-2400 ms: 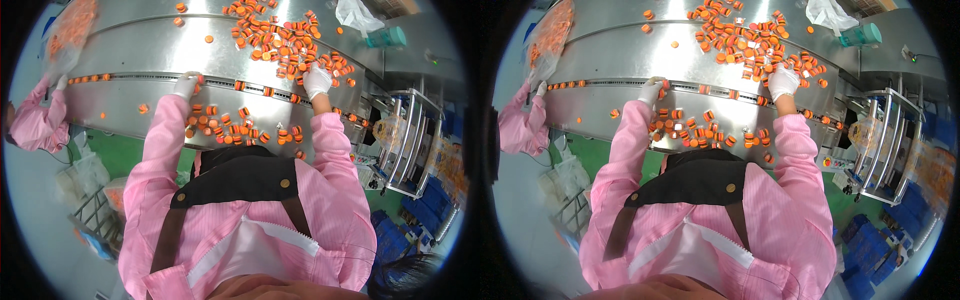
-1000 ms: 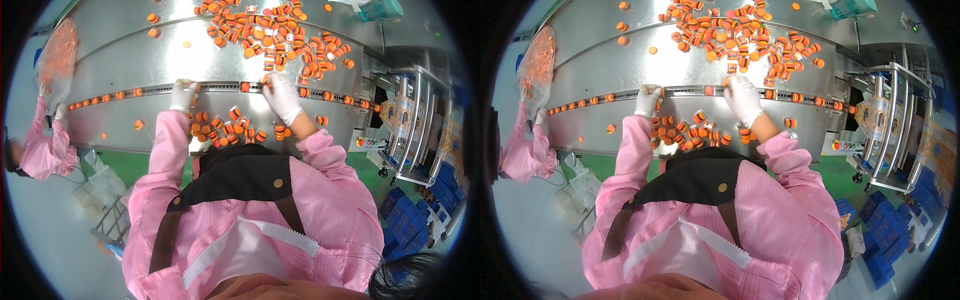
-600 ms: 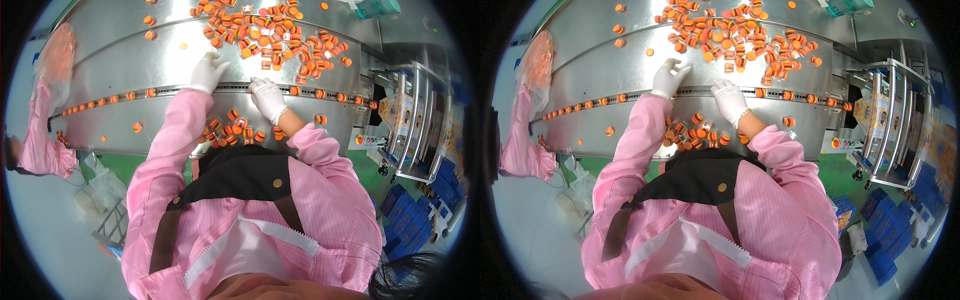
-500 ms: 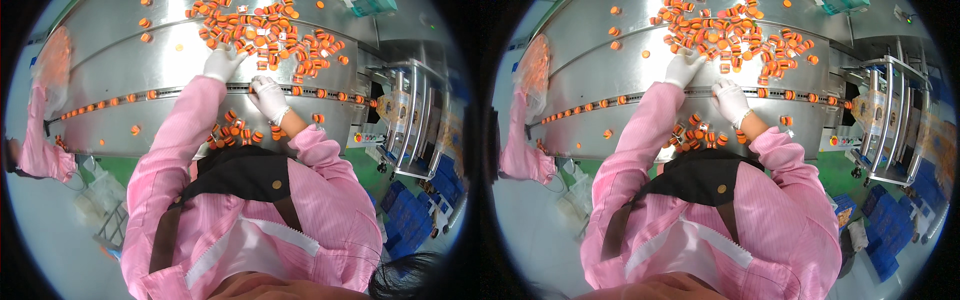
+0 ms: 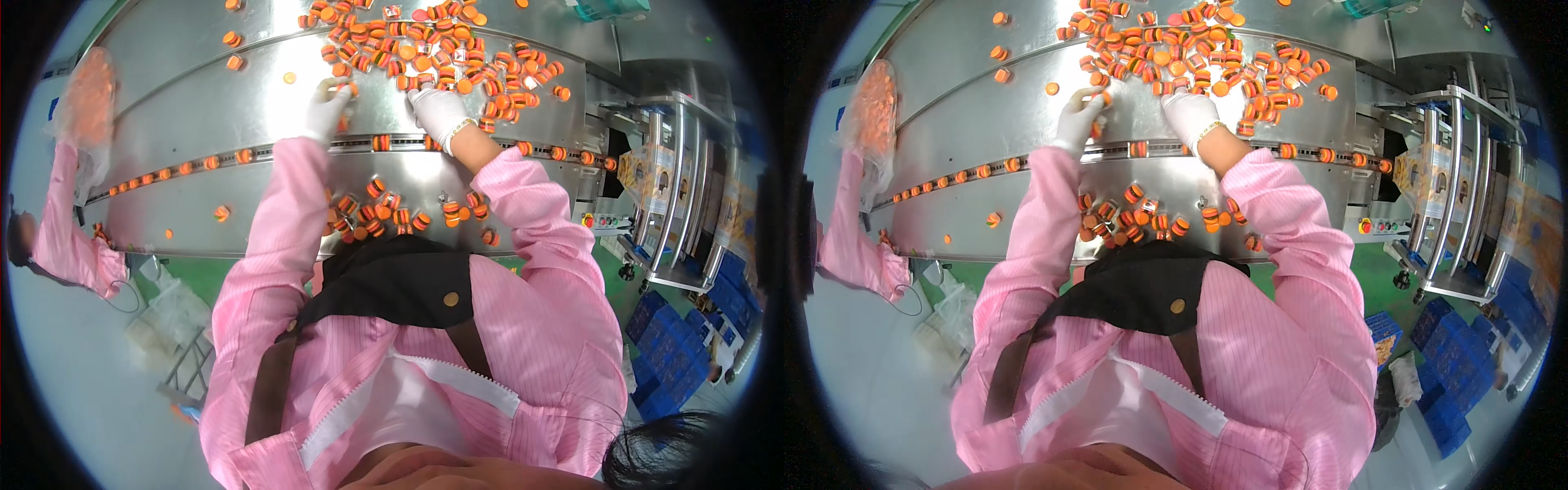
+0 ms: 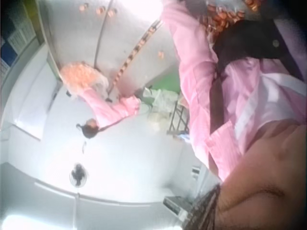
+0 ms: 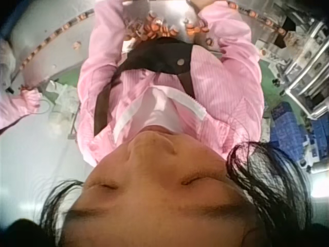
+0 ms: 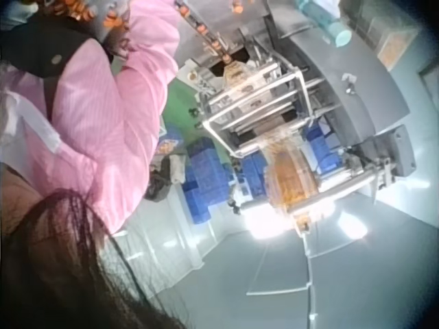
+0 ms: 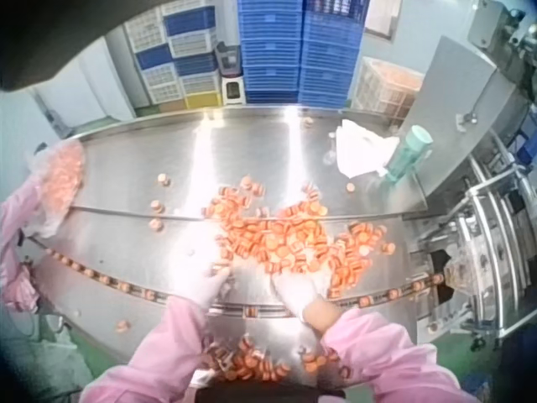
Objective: The person assembles small, round, orange and black striped candy pieces by hand on a stainless steel table. They pick up individual pieces, pair them together, and place them onto a moving conveyor belt. Another worker in a pink uniform is visible in the background performing a similar task.
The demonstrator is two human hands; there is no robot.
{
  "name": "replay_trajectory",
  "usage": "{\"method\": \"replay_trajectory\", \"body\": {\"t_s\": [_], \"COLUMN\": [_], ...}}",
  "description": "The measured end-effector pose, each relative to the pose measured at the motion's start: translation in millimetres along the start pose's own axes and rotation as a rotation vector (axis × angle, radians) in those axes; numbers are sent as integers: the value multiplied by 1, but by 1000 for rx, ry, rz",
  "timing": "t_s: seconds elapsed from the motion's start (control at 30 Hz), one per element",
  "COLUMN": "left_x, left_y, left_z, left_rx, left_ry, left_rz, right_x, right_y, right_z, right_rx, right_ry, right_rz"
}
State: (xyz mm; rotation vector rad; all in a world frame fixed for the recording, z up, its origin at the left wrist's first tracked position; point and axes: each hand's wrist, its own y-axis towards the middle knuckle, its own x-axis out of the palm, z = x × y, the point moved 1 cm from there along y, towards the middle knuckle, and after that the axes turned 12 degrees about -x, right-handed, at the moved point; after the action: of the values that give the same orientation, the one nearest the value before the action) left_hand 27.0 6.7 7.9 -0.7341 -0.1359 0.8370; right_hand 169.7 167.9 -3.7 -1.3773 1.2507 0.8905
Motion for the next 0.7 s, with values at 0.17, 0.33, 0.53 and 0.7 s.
{"method": "replay_trajectory", "body": {"t_s": [0.17, 0.33, 0.53, 0.7], "left_x": [-20, 26, 56, 73], "left_y": [-36, -40, -35, -16], "left_z": [-34, -73, -45, 9], "left_rx": [-119, -138, 71, 286], "left_ry": [-156, 70, 747, 491], "left_rz": [-102, -121, 148, 182], "right_x": [-13, -14, -6, 27], "right_y": [9, -15, -75, -107], "right_z": [4, 4, -15, -31], "right_rx": [-119, -107, -32, 94], "right_ry": [-54, 161, 767, 1078], "right_rz": [-155, 37, 421, 473]}}
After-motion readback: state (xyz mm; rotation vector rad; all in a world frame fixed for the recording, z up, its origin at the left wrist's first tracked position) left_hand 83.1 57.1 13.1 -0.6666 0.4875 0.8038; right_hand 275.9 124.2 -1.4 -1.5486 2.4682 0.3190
